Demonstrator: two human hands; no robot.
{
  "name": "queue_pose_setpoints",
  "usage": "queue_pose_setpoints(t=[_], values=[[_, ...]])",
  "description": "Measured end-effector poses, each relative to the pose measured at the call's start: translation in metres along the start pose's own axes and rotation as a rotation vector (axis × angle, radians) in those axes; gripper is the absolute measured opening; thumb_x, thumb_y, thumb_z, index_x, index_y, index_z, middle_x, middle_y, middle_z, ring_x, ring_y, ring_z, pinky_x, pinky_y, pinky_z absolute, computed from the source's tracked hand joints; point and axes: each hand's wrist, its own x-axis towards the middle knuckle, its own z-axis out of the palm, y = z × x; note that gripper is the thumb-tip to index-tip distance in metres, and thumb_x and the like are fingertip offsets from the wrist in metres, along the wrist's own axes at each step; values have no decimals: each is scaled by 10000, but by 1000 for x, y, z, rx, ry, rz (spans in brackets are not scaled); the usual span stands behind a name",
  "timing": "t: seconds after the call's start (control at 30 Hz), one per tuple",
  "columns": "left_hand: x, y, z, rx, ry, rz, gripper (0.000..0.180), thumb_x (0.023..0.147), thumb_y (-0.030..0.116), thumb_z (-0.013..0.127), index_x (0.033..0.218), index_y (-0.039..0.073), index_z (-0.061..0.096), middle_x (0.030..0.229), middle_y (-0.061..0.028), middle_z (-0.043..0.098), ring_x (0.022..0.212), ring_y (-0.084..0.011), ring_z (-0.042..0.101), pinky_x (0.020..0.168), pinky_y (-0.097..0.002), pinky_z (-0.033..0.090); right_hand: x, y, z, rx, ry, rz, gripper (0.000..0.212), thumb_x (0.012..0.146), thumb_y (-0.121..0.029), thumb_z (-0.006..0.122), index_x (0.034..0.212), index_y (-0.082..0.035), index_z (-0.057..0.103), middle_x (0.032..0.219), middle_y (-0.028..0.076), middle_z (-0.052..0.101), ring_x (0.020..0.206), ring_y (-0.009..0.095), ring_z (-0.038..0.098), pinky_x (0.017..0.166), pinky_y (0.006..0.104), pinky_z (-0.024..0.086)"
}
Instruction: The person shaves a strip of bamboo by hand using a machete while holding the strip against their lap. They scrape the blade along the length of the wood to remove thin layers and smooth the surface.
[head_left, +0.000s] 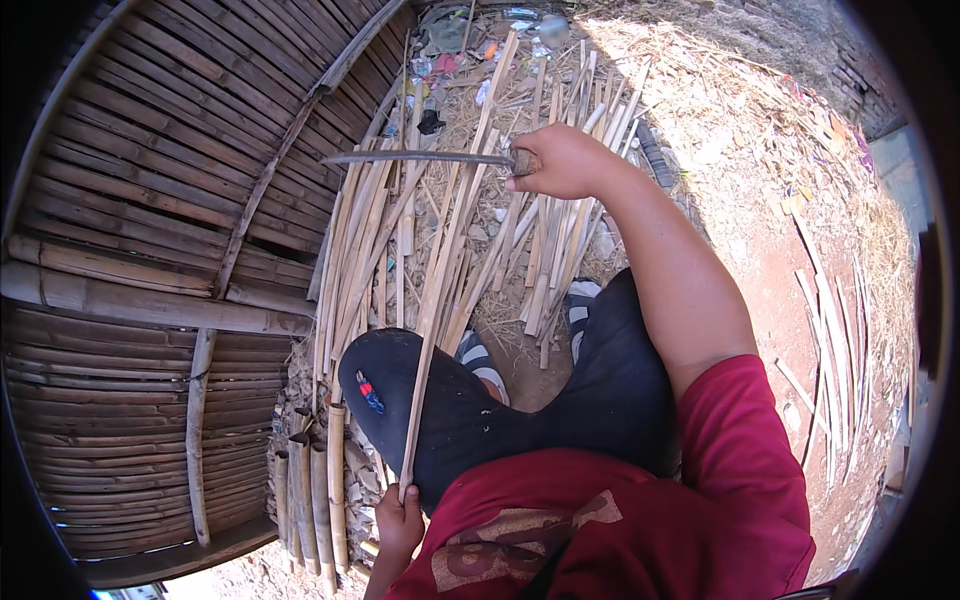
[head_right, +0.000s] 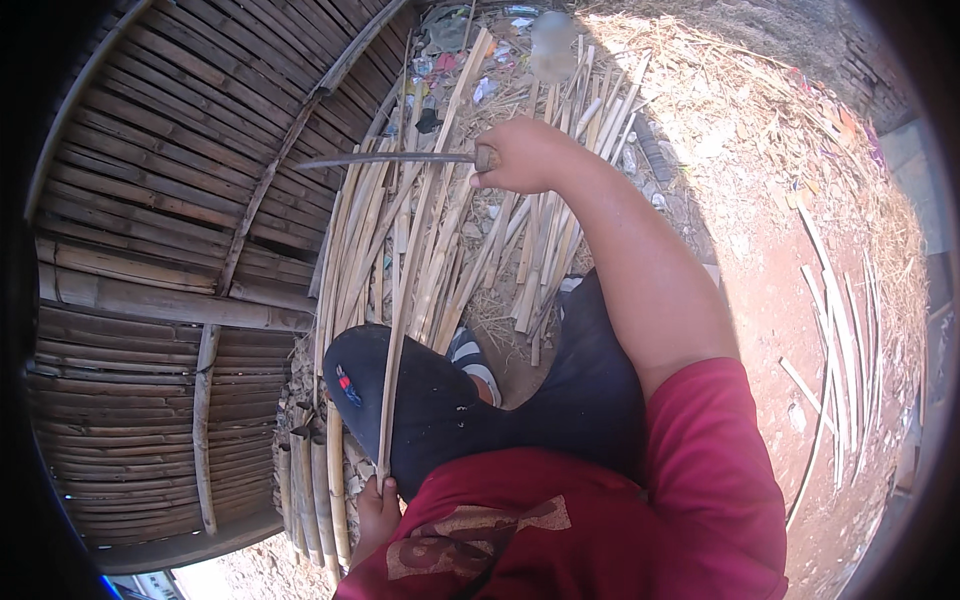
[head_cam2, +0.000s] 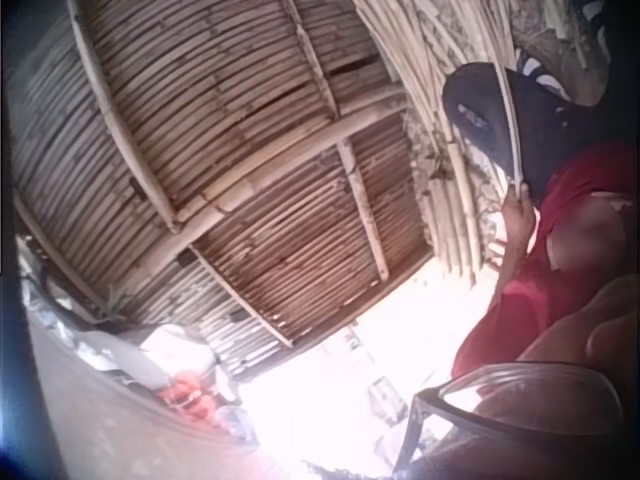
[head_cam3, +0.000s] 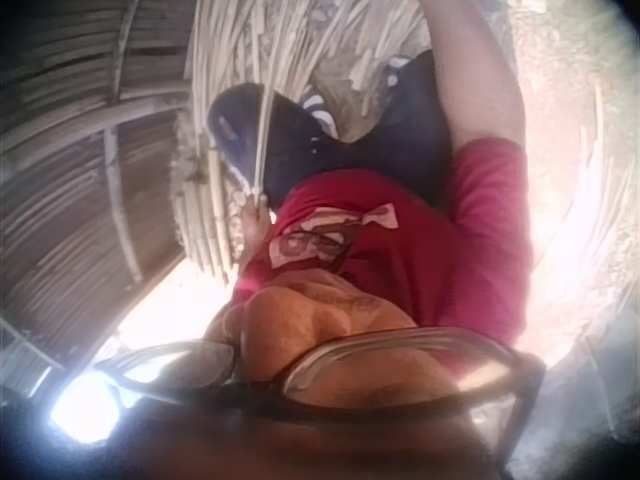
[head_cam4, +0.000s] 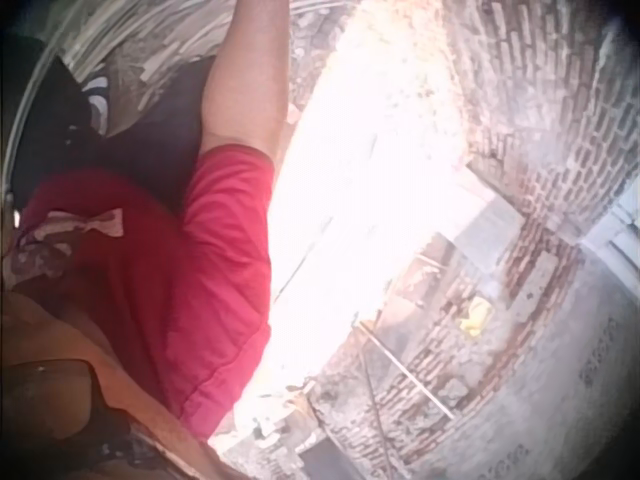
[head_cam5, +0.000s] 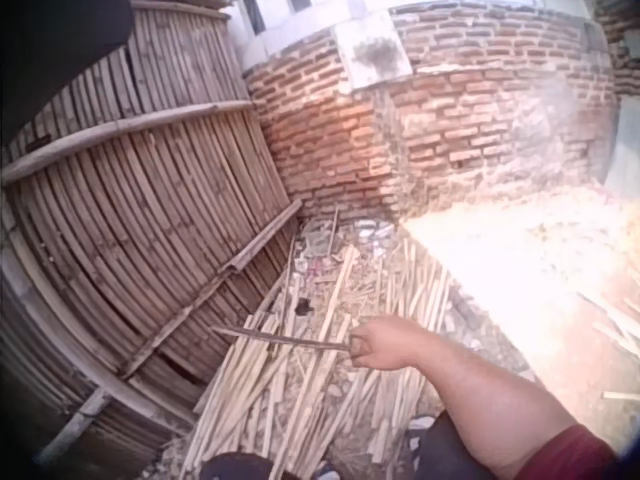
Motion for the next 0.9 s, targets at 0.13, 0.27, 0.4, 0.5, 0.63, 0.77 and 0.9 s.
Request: queue_pose_setpoints(t=[0.13,0.27,0.4,0.5,0.63,0.77,0.9], values=[[-1,-4,6,37,38,-26,383,1031,308,579,844,-26,580,613,-196,578,570,-346,614,542,-448,434,-7,-39,3,-145,-328,-137,477,801,-426,795,1124,-84,718,998,189,716,1032,397,676,895,493,527],[-1,-9,11,15,78,8,384,1030,309,580,839,-24,577,614,-192,579,560,-339,606,535,-442,433,-3,-36,2,-73,-337,-93,473,809,-400,787,1138,-69,714,1007,189,726,1028,392,683,900,478,531],[2,-20,16,15,81,7,381,1029,309,581,838,-20,575,616,-189,578,552,-334,601,535,-435,437,7,5,3,44,-153,76,501,815,-375,789,1157,-19,703,1040,213,724,1019,389,689,896,466,533],[2,-16,16,17,103,5,373,1026,305,584,838,-16,578,620,-194,580,563,-343,612,543,-436,448,6,-10,3,23,-143,36,492,810,-363,795,1158,-26,706,1017,223,722,999,397,690,886,462,535],[-2,-19,20,74,150,40,360,1020,298,587,840,-14,587,639,-208,592,592,-369,634,557,-441,467,-3,-41,10,-52,-303,-136,457,796,-357,800,1097,-24,712,950,214,723,932,406,690,846,458,540],[4,-16,19,183,158,22,316,1002,280,604,881,-12,617,706,-236,632,650,-457,631,591,-498,478,16,20,6,155,-280,185,449,765,-334,801,1045,3,706,977,209,727,917,360,705,844,447,544],[-1,-13,14,250,169,28,292,996,263,611,883,-6,629,719,-247,636,674,-472,635,606,-523,478,22,41,6,227,-181,326,474,770,-330,793,1091,7,703,1007,206,733,933,363,706,862,437,545]])
